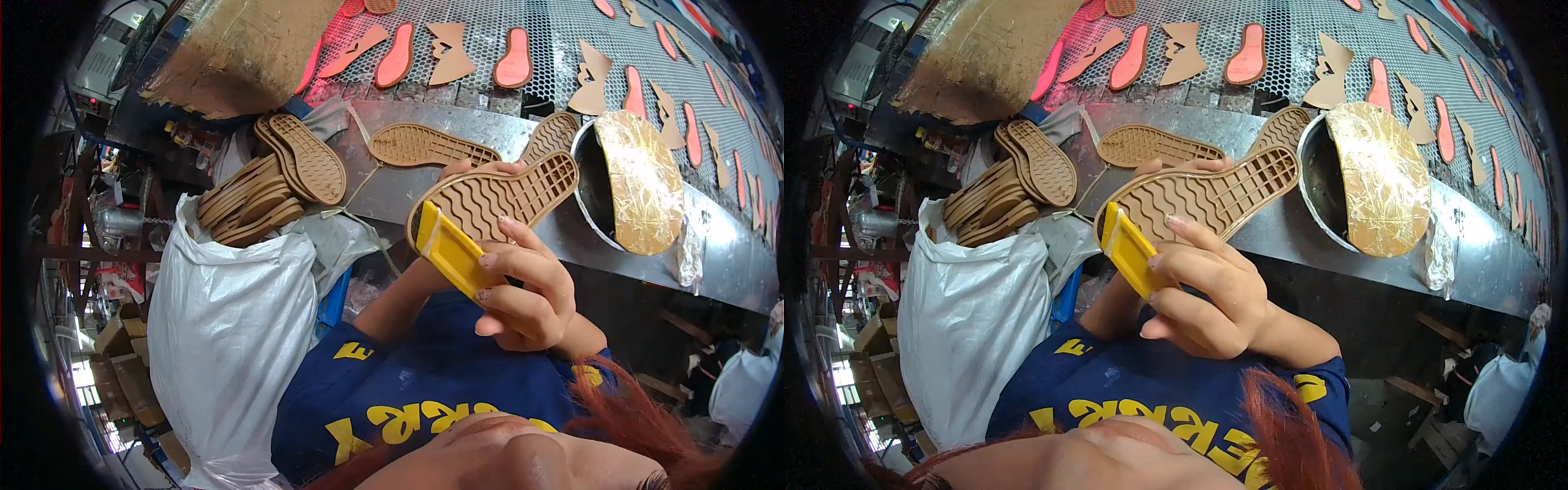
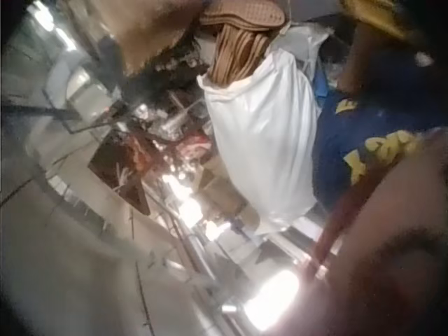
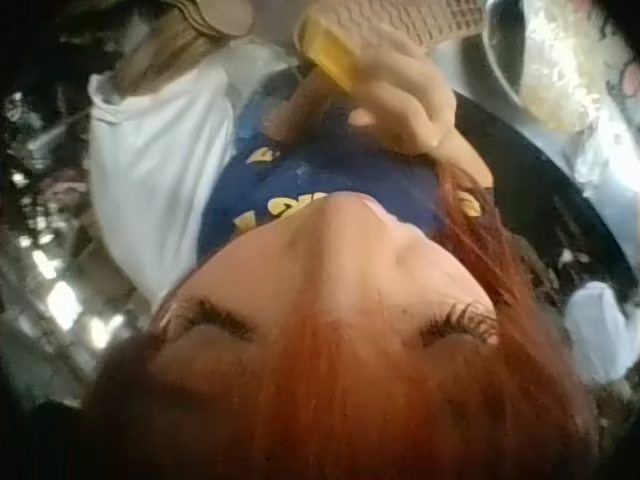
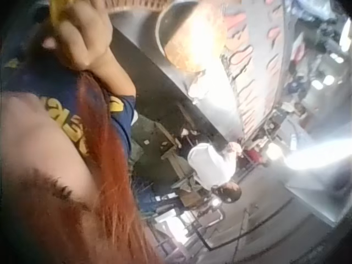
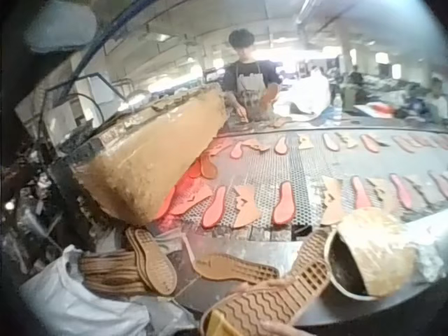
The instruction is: The person applies a yellow substance to the textured bottom of brown shoe soles using a yellow plastic scraper. They repeatedly dip the scraper into a container of the substance and spread it across the sole surface, handling the soles one at a time from a nearby pile.
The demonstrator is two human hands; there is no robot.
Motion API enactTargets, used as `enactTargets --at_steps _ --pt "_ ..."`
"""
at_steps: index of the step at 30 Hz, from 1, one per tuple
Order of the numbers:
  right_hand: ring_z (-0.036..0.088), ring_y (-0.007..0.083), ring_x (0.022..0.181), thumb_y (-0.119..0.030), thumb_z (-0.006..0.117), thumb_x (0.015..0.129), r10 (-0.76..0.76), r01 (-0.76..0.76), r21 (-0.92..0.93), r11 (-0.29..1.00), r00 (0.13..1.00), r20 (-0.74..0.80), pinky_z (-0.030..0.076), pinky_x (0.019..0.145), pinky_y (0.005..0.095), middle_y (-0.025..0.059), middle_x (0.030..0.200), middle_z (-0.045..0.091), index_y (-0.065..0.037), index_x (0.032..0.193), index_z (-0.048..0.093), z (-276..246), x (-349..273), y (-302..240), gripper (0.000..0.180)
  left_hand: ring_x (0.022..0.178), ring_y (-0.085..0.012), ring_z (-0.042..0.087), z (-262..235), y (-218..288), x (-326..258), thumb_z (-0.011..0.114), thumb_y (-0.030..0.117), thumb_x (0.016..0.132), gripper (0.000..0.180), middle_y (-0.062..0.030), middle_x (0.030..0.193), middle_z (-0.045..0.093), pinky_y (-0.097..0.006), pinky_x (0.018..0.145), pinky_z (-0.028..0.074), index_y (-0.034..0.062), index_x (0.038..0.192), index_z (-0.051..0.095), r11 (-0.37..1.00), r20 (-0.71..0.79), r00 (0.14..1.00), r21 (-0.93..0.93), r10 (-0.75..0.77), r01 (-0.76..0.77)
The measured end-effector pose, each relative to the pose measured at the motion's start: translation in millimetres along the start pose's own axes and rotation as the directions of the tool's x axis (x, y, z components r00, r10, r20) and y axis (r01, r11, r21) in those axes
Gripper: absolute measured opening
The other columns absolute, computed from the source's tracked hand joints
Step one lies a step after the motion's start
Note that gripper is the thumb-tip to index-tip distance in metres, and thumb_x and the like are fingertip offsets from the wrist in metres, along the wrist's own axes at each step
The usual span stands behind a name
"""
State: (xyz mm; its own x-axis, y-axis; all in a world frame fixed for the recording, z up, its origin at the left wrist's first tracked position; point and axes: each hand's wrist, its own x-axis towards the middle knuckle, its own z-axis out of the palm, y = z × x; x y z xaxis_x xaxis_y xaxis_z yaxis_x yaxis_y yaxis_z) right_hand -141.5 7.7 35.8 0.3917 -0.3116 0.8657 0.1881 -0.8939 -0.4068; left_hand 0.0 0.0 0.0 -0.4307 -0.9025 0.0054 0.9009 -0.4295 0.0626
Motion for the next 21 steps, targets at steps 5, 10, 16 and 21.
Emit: enactTargets --at_steps 5,10,16,21 --pt "0.062 0.032 0.087 -0.021 0.063 0.085 0.006 -0.009 0.085 0.996 0.999 0.035 0.045 0.092 0.0538 0.0206 0.1 0.055 0.001 0.09 0.052 -7 1 3 0.025 0.114 -0.0268 0.048 3 1 0 0.042 0.046 0.09 0.055 -0.0156 0.124 0.047 -0.04 0.1 0.041 0.0049 0.127 0.041 0.997 0.065 0.996 0.066 -0.054 0.05" --pt "0.059 0.0345 0.093 -0.017 0.062 0.086 0.08 -0.076 0.136 0.988 0.996 -0.026 0.044 0.092 0.0551 0.0224 0.102 0.052 0.002 0.092 0.05 -15 -9 10 0.023 0.124 -0.0252 0.041 -16 1 -6 0.061 0.032 0.086 0.072 -0.0104 0.136 0.037 -0.039 0.107 0.032 0.0088 0.138 0.017 0.957 -0.053 0.996 0.284 0.075 -0.057" --pt "0.059 0.0356 0.101 -0.004 0.074 0.074 0.128 -0.141 -0.038 0.989 0.963 -0.235 0.052 0.084 0.0436 0.0171 0.103 0.049 -0.003 0.089 0.047 -17 -19 17 0.031 0.124 -0.0296 0.041 -19 -12 -9 0.062 0.01 0.083 0.084 -0.0184 0.135 0.036 -0.043 0.103 0.038 0.0153 0.145 0.005 0.287 0.365 0.835 0.817 0.412 -0.499" --pt "0.061 0.0297 0.094 0.002 0.072 0.073 0.165 -0.222 -0.149 0.964 0.932 -0.323 0.052 0.075 0.0346 0.0157 0.101 0.052 -0.004 0.09 0.05 -23 -19 20 0.028 0.126 -0.0234 0.039 -25 -3 -16 0.058 -0.009 0.078 0.097 -0.0114 0.139 0.032 -0.04 0.101 0.041 0.021 0.145 -0.005 0.47 0.194 0.909 0.805 0.369 -0.363"
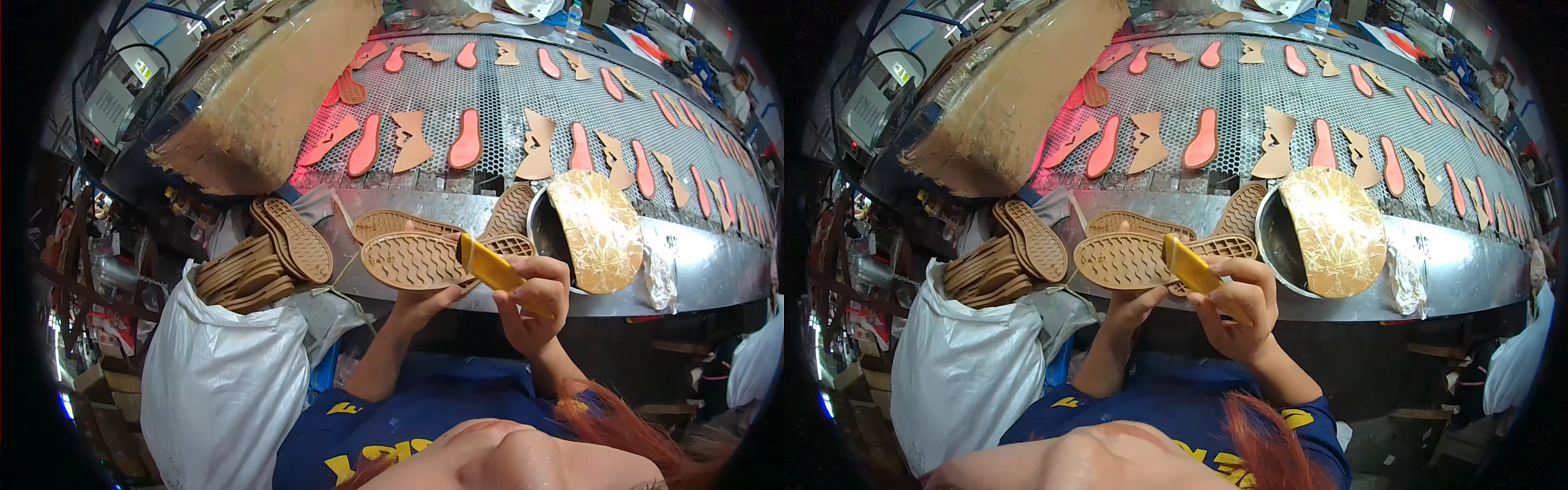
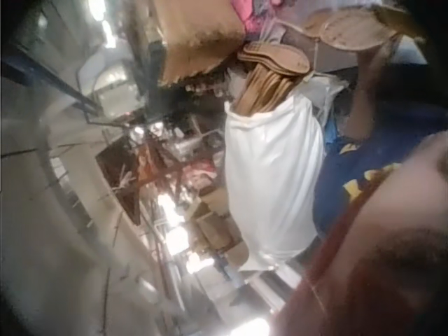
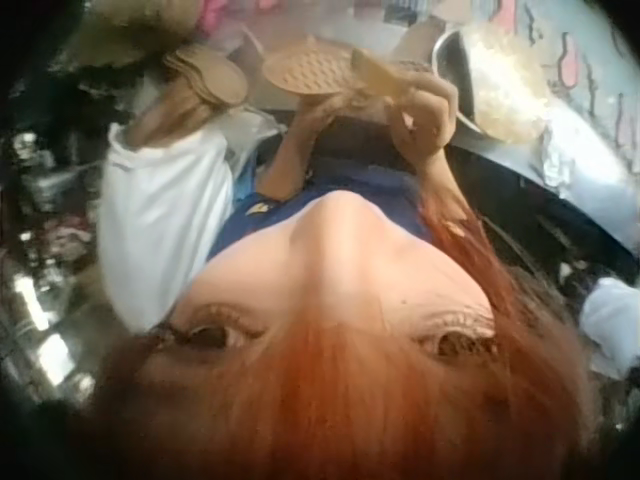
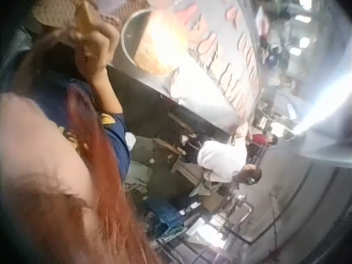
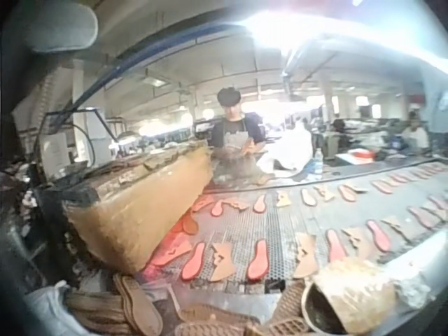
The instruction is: The person applies a yellow substance to the textured bottom of brown shoe soles using a yellow plastic scraper. They repeatedly dip the scraper into a container of the substance and spread it across the sole surface, handling the soles one at a time from a nearby pile.
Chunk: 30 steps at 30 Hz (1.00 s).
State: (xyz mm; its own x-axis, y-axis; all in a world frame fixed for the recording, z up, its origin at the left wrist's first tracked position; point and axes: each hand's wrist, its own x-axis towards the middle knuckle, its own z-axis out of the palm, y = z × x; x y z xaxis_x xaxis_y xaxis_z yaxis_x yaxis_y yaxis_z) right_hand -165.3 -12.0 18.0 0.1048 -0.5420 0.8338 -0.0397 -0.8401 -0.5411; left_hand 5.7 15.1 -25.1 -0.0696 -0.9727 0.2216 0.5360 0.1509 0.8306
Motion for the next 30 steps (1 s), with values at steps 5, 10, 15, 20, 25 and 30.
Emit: enactTargets --at_steps 5,10,15,20,25,30 --pt "0.061 0.0248 0.083 0.008 0.066 0.074 0.04 -0.039 -0.079 0.996 0.999 0.012 0.049 0.071 0.0293 0.0152 0.096 0.058 -0.003 0.09 0.055 -3 5 -2 0.022 0.124 -0.0236 0.042 2 -4 -2 0.056 0.001 0.08 0.081 -0.0138 0.134 0.036 -0.038 0.1 0.042 0.0135 0.143 0.007 0.998 -0.042 0.998 -0.013 0.056 -0.056" --pt "0.062 0.0242 0.082 0.011 0.063 0.074 0.077 -0.078 0.007 0.997 0.996 0.052 0.05 0.07 0.0294 0.0158 0.095 0.06 -0.001 0.089 0.057 -5 0 -2 0.02 0.12 -0.0246 0.046 -7 -6 -3 0.055 0.018 0.083 0.069 -0.0155 0.13 0.04 -0.036 0.094 0.045 0.0044 0.138 0.015 1.0 -0.132 0.991 0.005 0.006 -0.005" --pt "0.063 0.0244 0.082 0.01 0.062 0.076 0.046 -0.046 0.005 0.999 0.998 0.041 0.05 0.07 0.0295 0.0158 0.095 0.061 -0.001 0.09 0.058 -12 4 -1 0.018 0.075 -0.0227 0.064 6 5 5 0.028 0.056 0.09 0.066 -0.0201 0.103 0.059 -0.034 0.067 0.055 0.0009 0.126 0.037 1.0 -0.166 0.986 -0.012 -0.016 0.014" --pt "0.064 0.0226 0.083 0.01 0.06 0.077 0.066 -0.07 0.053 0.996 0.995 0.074 0.052 0.068 0.0308 0.0156 0.098 0.062 -0.002 0.098 0.061 -5 12 1 0.024 0.055 -0.0202 0.061 5 6 4 0.023 0.061 0.09 0.073 -0.0181 0.086 0.062 -0.03 0.048 0.053 -0.0022 0.116 0.049 0.959 -0.141 0.976 -0.251 -0.169 0.13" --pt "0.065 0.0267 0.081 0.01 0.057 0.076 0.006 -0.037 0.11 0.993 0.963 0.27 0.052 0.069 0.0308 0.0147 0.096 0.063 0.0 0.099 0.061 0 15 14 0.025 0.055 -0.0209 0.062 -8 5 -4 0.028 0.061 0.089 0.072 -0.0161 0.079 0.062 -0.031 0.048 0.055 -0.0022 0.116 0.049 0.9 -0.099 0.95 -0.361 -0.296 0.243" --pt "0.065 0.0288 0.081 0.007 0.056 0.08 0.01 -0.009 -0.016 1.0 0.997 0.073 0.052 0.068 0.0328 0.014 0.094 0.065 0.001 0.098 0.06 2 26 39 0.019 0.055 -0.0207 0.062 -1 12 2 0.031 0.06 0.089 0.071 -0.0156 0.078 0.062 -0.032 0.049 0.057 -0.0021 0.117 0.048 0.899 0.012 0.958 -0.341 -0.287 0.274"
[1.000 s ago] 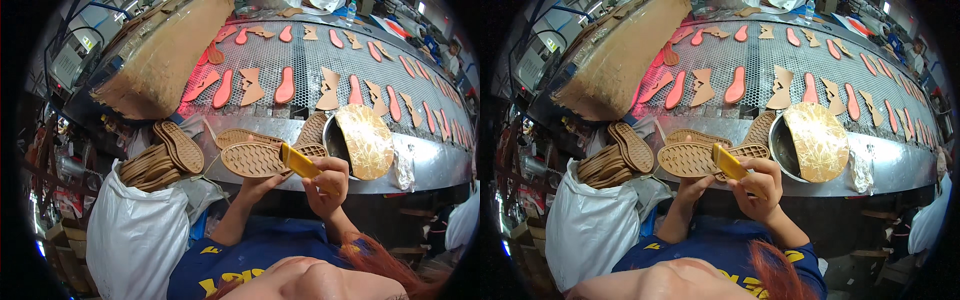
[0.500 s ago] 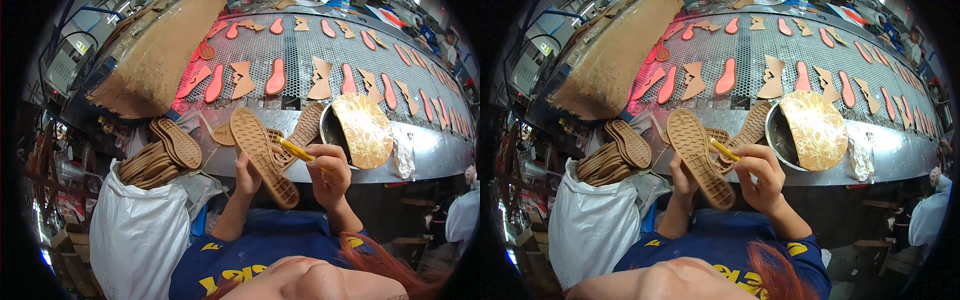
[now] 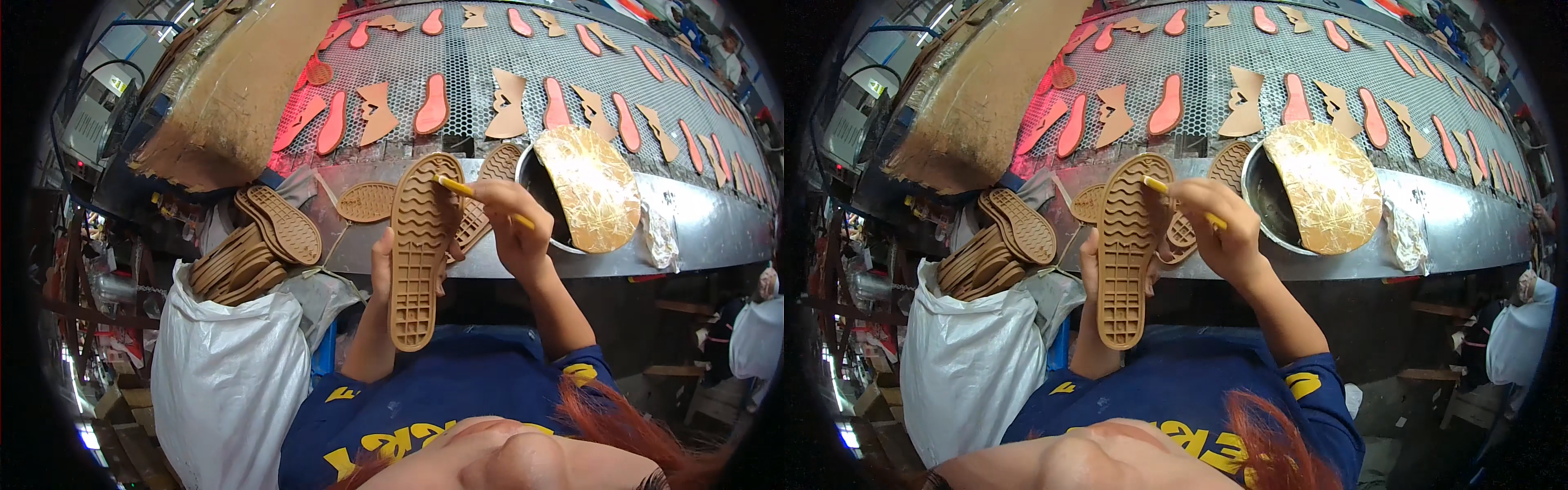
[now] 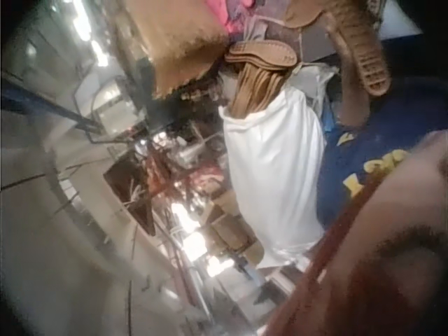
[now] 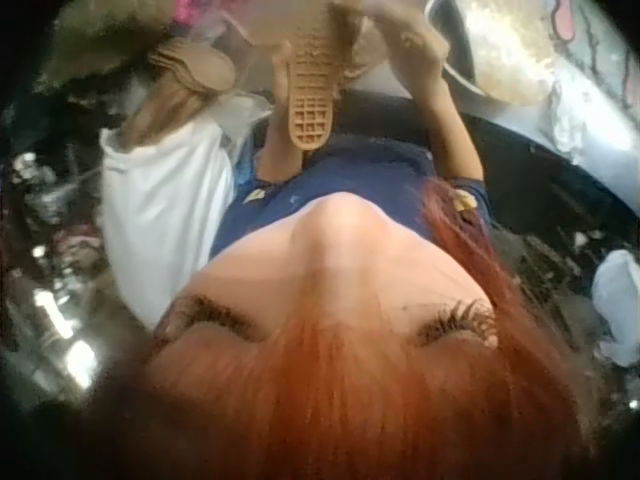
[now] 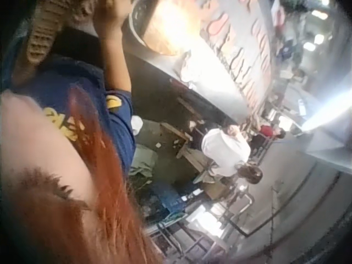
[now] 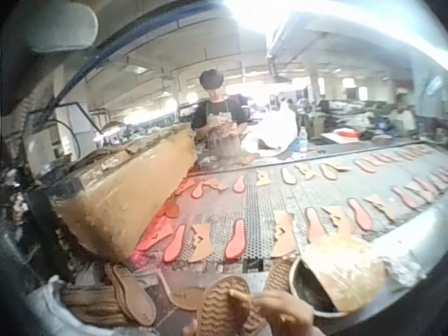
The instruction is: The person applies a yellow substance to the textured bottom of brown shoe soles using a yellow plastic scraper. They repeatedly dip the scraper into a container of the substance and spread it across the sole surface, handling the soles one at a time from a nearby pile.
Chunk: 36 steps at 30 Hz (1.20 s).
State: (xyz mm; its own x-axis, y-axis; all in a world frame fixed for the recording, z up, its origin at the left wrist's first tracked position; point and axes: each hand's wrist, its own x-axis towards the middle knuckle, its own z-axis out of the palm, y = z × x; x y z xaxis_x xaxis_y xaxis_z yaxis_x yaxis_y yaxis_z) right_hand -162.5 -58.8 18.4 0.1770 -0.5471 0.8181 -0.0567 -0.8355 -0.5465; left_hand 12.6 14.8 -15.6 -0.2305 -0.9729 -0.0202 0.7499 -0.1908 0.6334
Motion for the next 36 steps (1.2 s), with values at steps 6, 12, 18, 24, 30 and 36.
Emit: enactTargets --at_steps 6,12,18,24,30,36 --pt "0.065 0.0224 0.077 0.007 0.06 0.075 -0.028 0.013 0.086 0.996 0.984 0.175 0.052 0.065 0.0316 0.0119 0.094 0.065 0.0 0.1 0.061 19 -18 -31 0.026 0.056 -0.0195 0.062 5 -5 4 0.026 0.059 0.091 0.071 -0.0213 0.084 0.061 -0.028 0.047 0.056 -0.0036 0.119 0.047 0.987 -0.18 0.982 -0.142 0.054 -0.08" --pt "0.063 0.0212 0.073 0.011 0.058 0.077 0.038 -0.031 -0.134 0.991 0.998 0.047 0.052 0.063 0.0283 0.0129 0.091 0.066 0.001 0.098 0.063 19 2 -6 0.023 0.058 -0.0207 0.063 -1 -2 -8 0.027 0.057 0.091 0.071 -0.0283 0.097 0.059 -0.027 0.045 0.055 -0.0022 0.126 0.041 0.996 -0.011 1.0 -0.084 0.006 -0.007" --pt "0.065 0.0228 0.077 0.01 0.058 0.075 0.139 -0.17 0.135 0.976 0.967 0.211 0.052 0.067 0.0312 0.0112 0.09 0.065 -0.001 0.099 0.062 13 -1 -2 0.027 0.055 -0.0265 0.062 -20 4 -3 0.029 0.059 0.089 0.071 -0.0262 0.094 0.06 -0.031 0.041 0.053 -0.001 0.123 0.045 0.976 0.014 0.999 -0.213 -0.033 0.035" --pt "0.058 0.0209 0.065 -0.006 0.061 0.071 -0.155 0.144 0.069 0.987 0.965 0.21 0.05 0.064 0.0328 0.0076 0.079 0.059 -0.005 0.097 0.064 38 -23 -43 0.026 0.057 -0.0268 0.063 -19 11 2 0.03 0.053 0.091 0.066 -0.0279 0.101 0.059 -0.031 0.049 0.054 -0.0012 0.127 0.043 0.956 0.076 0.997 -0.293 0.01 0.013" --pt "0.058 0.0222 0.065 0.003 0.059 0.071 0.025 -0.107 0.284 0.953 0.96 0.28 0.047 0.062 0.0323 0.0075 0.08 0.062 -0.006 0.096 0.063 40 -8 -28 0.026 0.059 -0.0233 0.064 3 25 6 0.029 0.054 0.091 0.064 -0.0267 0.097 0.061 -0.031 0.048 0.054 0.0014 0.123 0.048 0.975 -0.242 0.968 -0.221 -0.057 0.002" --pt "0.061 0.0257 0.072 -0.004 0.063 0.063 -0.213 0.198 0.089 0.976 0.951 0.224 0.05 0.064 0.0365 0.0076 0.078 0.058 -0.006 0.089 0.066 52 -22 -52 0.026 0.061 -0.0252 0.064 -24 21 12 0.031 0.056 0.091 0.066 -0.0272 0.093 0.062 -0.031 0.047 0.054 0.0007 0.122 0.048 0.934 -0.081 0.993 -0.352 -0.09 0.056"
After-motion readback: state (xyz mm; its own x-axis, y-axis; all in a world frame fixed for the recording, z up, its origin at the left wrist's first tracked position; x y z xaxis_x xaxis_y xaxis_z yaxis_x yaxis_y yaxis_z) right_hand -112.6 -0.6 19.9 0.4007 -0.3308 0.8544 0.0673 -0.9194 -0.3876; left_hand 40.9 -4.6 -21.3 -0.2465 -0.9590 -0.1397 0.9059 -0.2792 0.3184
